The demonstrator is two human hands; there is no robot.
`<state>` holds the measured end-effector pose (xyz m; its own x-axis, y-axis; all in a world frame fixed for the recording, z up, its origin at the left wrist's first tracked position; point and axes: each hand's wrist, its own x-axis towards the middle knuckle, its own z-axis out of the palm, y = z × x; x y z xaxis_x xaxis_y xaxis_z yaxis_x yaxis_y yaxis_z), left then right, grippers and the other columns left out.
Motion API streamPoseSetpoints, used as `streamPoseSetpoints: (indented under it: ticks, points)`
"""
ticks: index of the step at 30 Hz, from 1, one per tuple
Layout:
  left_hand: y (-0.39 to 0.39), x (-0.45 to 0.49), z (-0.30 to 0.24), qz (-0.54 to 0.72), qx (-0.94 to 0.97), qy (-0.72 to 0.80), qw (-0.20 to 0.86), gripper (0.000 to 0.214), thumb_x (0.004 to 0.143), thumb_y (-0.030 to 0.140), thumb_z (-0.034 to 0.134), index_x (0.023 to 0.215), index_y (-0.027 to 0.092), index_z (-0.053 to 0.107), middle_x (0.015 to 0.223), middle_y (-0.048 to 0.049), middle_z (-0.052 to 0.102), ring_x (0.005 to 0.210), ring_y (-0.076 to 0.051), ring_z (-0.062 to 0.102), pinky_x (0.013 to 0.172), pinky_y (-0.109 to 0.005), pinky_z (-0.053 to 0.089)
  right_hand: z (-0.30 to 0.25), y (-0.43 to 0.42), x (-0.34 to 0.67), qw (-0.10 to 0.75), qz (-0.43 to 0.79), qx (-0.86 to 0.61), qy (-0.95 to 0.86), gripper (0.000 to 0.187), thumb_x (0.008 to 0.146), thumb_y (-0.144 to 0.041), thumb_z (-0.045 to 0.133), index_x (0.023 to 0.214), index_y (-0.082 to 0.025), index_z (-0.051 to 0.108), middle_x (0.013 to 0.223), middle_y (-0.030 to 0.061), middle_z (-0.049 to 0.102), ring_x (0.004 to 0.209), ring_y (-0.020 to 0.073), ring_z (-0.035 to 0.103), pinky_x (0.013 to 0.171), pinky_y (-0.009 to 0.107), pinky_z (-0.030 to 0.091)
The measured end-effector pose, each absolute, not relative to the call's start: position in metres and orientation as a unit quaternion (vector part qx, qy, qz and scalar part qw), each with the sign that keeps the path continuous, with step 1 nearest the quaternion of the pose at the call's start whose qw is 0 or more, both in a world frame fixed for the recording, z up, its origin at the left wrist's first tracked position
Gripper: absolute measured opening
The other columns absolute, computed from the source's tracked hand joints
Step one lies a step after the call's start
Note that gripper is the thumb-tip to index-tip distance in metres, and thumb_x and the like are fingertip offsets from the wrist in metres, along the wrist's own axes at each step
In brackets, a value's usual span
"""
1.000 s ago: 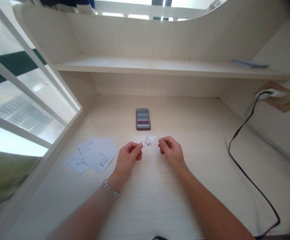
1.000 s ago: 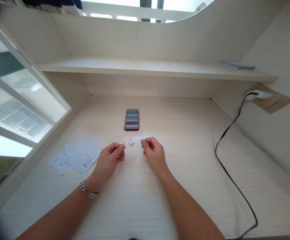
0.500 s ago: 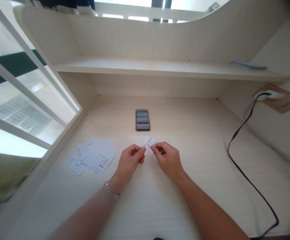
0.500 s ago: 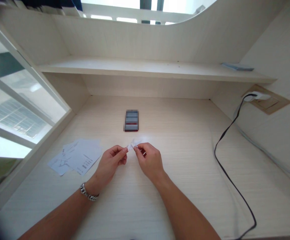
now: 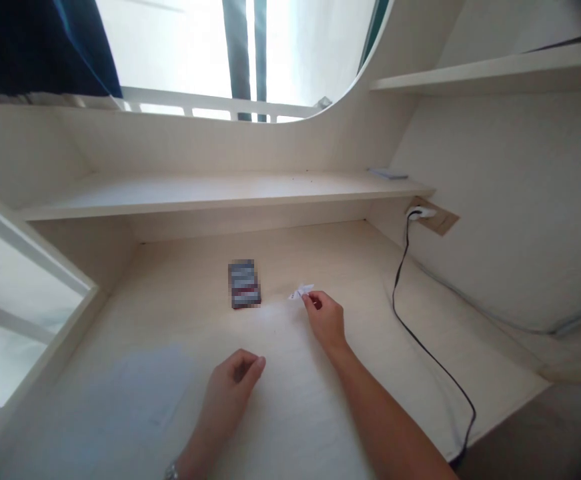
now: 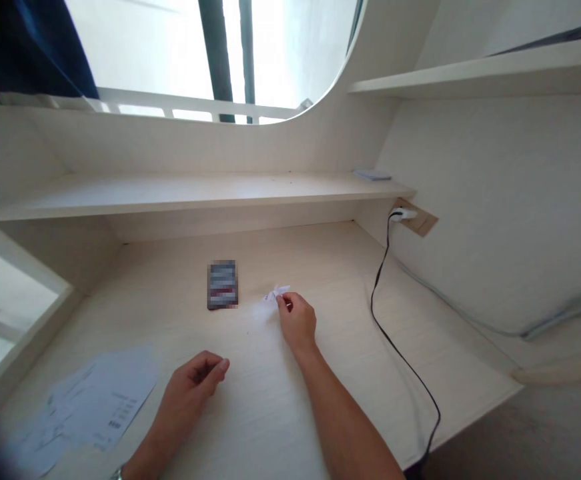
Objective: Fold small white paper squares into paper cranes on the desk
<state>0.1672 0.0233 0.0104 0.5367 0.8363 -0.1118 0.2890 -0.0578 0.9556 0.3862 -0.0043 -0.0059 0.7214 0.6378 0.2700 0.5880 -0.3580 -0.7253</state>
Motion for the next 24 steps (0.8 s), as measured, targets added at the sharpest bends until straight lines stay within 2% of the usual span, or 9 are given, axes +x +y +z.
streamPoseSetpoints:
  ticks: [11, 19, 24]
  points:
    - [0.027, 0.171, 0.01, 0.149, 0.768, 0.395, 0.482, 0.029, 0.078, 0.044, 0.05, 0.067, 0.019, 0.061, 0.064, -0.0014, 0.06, 0.063, -0.018, 0.054, 0.058, -0.024, 0.04, -0.013, 0.033, 0.493, 0.339, -0.009, -0.902, -0.267, 0.025, 0.082, -0.039, 0.047, 0.089, -0.024, 0.065, 0.087, 0.0056, 0.069, 0.081, 0.0215, 0.061, 0.064, 0.03, 0.041]
    - [0.026, 0.177, 0.012, 0.161, 0.766, 0.417, 0.462, 0.032, 0.074, 0.048, 0.051, 0.064, 0.02, 0.063, 0.062, -0.0011, 0.061, 0.061, -0.018, 0.055, 0.057, -0.023, 0.043, -0.018, 0.058, 0.519, 0.281, -0.013, -0.923, -0.263, 0.028, 0.084, -0.042, 0.044, 0.094, -0.024, 0.063, 0.092, 0.0069, 0.067, 0.086, 0.022, 0.06, 0.067, 0.03, 0.041]
    - [0.03, 0.176, 0.005, 0.138, 0.784, 0.409, 0.446, 0.032, 0.077, 0.047, 0.049, 0.069, 0.02, 0.063, 0.067, -0.0014, 0.064, 0.065, -0.017, 0.058, 0.06, -0.022, 0.045, -0.022, 0.061, 0.523, 0.255, -0.004, -0.93, -0.265, 0.028, 0.084, -0.042, 0.044, 0.097, -0.025, 0.063, 0.094, 0.0069, 0.066, 0.087, 0.0222, 0.06, 0.07, 0.031, 0.041]
